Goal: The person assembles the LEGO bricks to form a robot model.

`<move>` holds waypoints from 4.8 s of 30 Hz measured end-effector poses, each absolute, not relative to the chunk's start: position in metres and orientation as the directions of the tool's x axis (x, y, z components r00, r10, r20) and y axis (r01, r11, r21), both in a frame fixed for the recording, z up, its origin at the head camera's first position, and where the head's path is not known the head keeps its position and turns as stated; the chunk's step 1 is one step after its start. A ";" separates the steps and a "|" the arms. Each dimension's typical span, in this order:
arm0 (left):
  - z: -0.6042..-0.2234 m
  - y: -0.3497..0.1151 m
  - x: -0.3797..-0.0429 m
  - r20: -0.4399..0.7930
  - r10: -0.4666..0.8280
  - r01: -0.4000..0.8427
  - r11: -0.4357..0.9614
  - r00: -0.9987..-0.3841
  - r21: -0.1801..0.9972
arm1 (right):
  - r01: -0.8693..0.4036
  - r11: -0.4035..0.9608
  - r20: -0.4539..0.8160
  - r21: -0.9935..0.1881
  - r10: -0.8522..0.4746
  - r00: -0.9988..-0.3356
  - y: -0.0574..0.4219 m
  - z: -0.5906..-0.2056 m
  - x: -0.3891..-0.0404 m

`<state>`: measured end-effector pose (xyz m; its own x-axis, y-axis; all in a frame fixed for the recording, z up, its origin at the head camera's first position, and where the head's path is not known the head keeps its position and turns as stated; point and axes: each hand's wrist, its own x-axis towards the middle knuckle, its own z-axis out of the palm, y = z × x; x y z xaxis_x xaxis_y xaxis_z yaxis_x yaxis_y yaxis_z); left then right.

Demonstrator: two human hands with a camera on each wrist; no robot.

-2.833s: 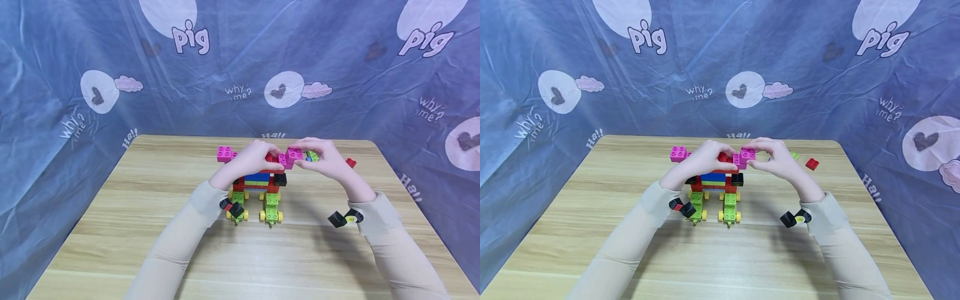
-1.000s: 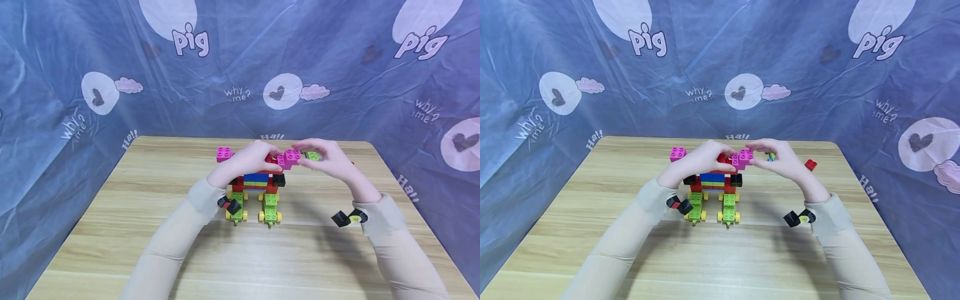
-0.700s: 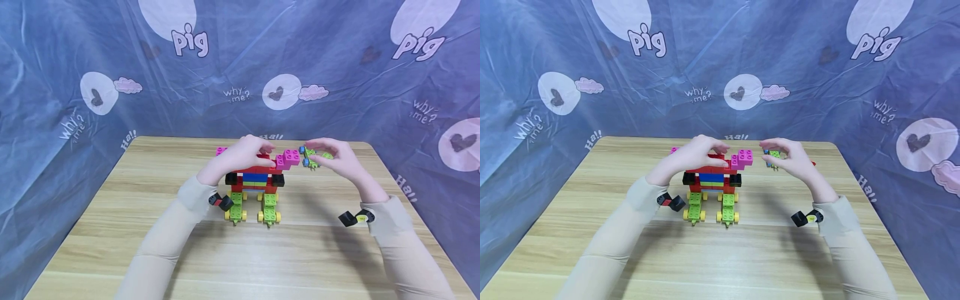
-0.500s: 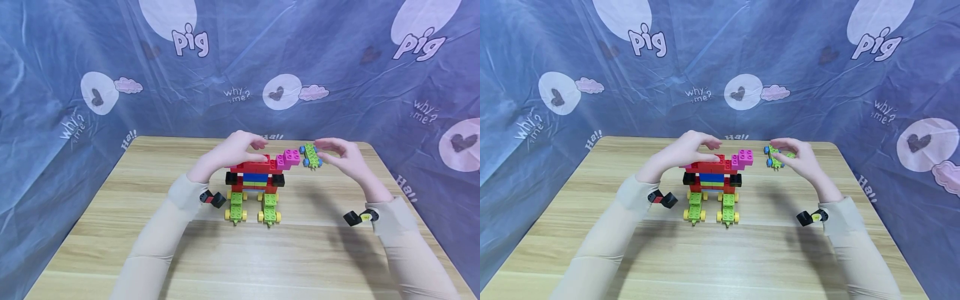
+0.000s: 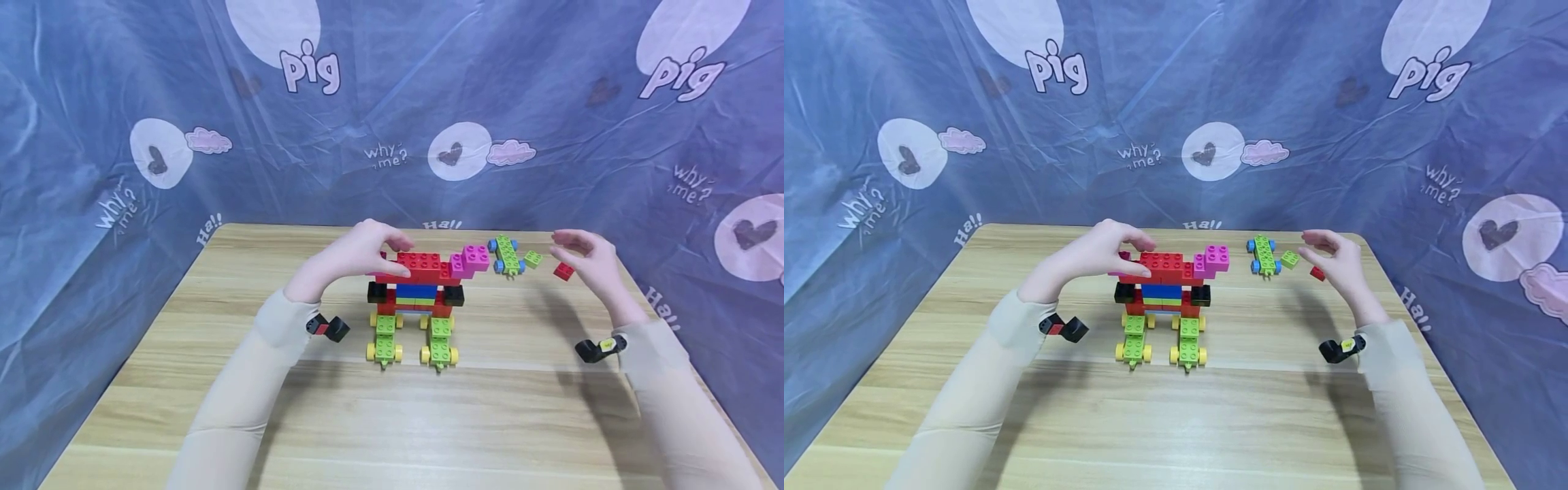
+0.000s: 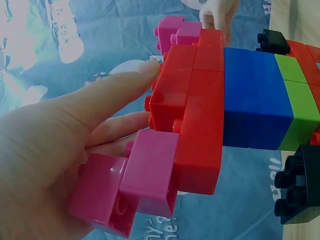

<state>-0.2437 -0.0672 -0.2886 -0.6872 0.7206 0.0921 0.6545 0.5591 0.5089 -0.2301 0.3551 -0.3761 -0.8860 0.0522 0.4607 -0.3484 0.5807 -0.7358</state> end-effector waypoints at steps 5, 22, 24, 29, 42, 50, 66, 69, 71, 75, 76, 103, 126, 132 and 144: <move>-0.290 -0.070 -0.245 0.086 0.720 0.662 0.576 -0.689 0.481 | -0.268 0.615 0.387 -0.742 0.066 -0.920 0.372 -0.391 -0.235; -0.289 -0.070 -0.246 0.038 0.697 0.626 0.617 -0.716 0.476 | -0.146 0.670 0.285 -0.728 0.101 -0.953 0.417 -0.431 -0.251; -0.288 -0.069 -0.245 0.036 0.695 0.623 0.620 -0.719 0.477 | -0.115 0.686 0.257 -0.718 0.108 -0.960 0.419 -0.434 -0.251; -0.289 -0.068 -0.246 0.041 0.701 0.630 0.611 -0.712 0.479 | -0.062 0.718 0.192 -0.693 0.101 -0.976 0.425 -0.441 -0.254; -0.290 -0.067 -0.246 0.042 0.703 0.633 0.610 -0.710 0.477 | 0.007 0.647 0.082 -0.763 0.108 -0.991 0.431 -0.459 -0.257; -0.292 -0.068 -0.248 0.045 0.701 0.627 0.605 -0.712 0.491 | -0.040 0.719 0.147 -0.694 0.087 -0.985 0.433 -0.464 -0.260; -0.292 -0.069 -0.249 0.045 0.696 0.621 0.607 -0.716 0.495 | -0.042 0.759 0.117 -0.650 0.046 -0.992 0.427 -0.452 -0.262; -0.291 -0.069 -0.249 0.050 0.701 0.627 0.602 -0.712 0.494 | -0.050 0.774 0.106 -0.631 0.022 -0.994 0.424 -0.442 -0.261; -0.291 -0.069 -0.248 0.050 0.701 0.627 0.601 -0.711 0.496 | -0.052 0.775 0.096 -0.630 0.012 -0.995 0.420 -0.437 -0.260; -0.290 -0.068 -0.248 0.046 0.699 0.623 0.604 -0.714 0.498 | -0.050 0.766 0.079 -0.640 0.001 -0.997 0.409 -0.427 -0.259; -0.290 -0.068 -0.248 0.043 0.698 0.621 0.605 -0.715 0.499 | -0.056 0.766 0.086 -0.640 -0.001 -0.996 0.406 -0.425 -0.258; -0.289 -0.069 -0.247 0.047 0.692 0.625 0.618 -0.720 0.477 | -0.323 0.671 0.330 -0.667 -0.122 -0.936 0.259 -0.299 -0.237; -0.289 -0.074 -0.244 0.064 0.684 0.630 0.627 -0.727 0.458 | -0.508 0.598 0.317 -0.620 -0.401 -0.859 0.163 -0.270 -0.229; -0.290 -0.074 -0.245 0.079 0.685 0.634 0.618 -0.725 0.464 | -0.521 0.594 0.279 -0.612 -0.455 -0.846 0.157 -0.273 -0.229; -0.291 -0.074 -0.245 0.089 0.686 0.640 0.614 -0.722 0.461 | -0.497 0.633 0.171 -0.594 -0.504 -0.847 0.151 -0.276 -0.228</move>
<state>-0.2454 -0.0740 -0.2914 -0.7222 0.6860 0.0887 0.6402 0.6144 0.4611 -0.2280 0.1515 -0.2763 -0.8465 -0.5042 0.1709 -0.4968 0.6331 -0.5936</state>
